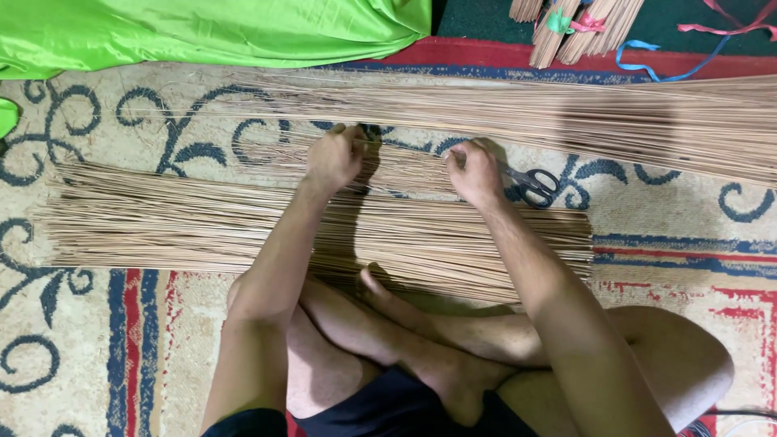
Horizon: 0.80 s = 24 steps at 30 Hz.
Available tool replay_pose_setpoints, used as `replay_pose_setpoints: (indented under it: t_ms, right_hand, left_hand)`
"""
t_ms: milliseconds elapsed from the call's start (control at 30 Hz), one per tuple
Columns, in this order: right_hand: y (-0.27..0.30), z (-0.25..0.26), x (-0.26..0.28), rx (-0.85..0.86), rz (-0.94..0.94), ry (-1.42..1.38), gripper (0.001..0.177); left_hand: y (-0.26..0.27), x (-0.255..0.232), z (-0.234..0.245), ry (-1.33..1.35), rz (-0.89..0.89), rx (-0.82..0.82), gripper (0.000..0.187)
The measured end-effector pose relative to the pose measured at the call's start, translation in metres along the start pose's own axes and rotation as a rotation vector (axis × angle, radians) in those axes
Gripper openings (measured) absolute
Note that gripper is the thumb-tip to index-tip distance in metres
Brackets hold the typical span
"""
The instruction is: Trimming bundles of thin wooden sticks to a uniform length using scissors
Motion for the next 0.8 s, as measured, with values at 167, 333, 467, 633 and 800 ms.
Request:
replay_pose_setpoints:
  t_ms: [167,333,467,633,800]
  right_hand:
    - [-0.013,0.003,0.005,0.068,-0.095,0.033,0.021]
    - [-0.016,0.004,0.023,0.036,-0.014,0.001,0.017]
    - [-0.015,0.006,0.030,-0.108,0.301,0.179,0.009]
    - [-0.012,-0.003,0.018,0.000,0.210,0.109,0.012]
    - [-0.011,0.003,0.024,-0.038,0.259,0.140,0.011]
  left_hand:
    - [-0.071,0.010,-0.037,0.074,0.029,-0.354,0.017]
    - [-0.081,-0.016,-0.016,-0.050,-0.058,-0.433,0.018]
    - [-0.118,-0.007,-0.028,-0.313,-0.092,-0.245,0.061]
    - [-0.115,-0.014,-0.018,-0.420,-0.127,-0.185,0.081]
    - [-0.112,-0.014,-0.017,-0.474,-0.124,-0.170,0.054]
Point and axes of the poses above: each hand's wrist, its own y-axis away from the middle knuckle, its own z-axis out of the back of the hand, x = y × z, the point moved 2 cm from there along -y, towards the middle knuckle, and after that the axes turned 3 degrees about y, right-handed, at the moved point
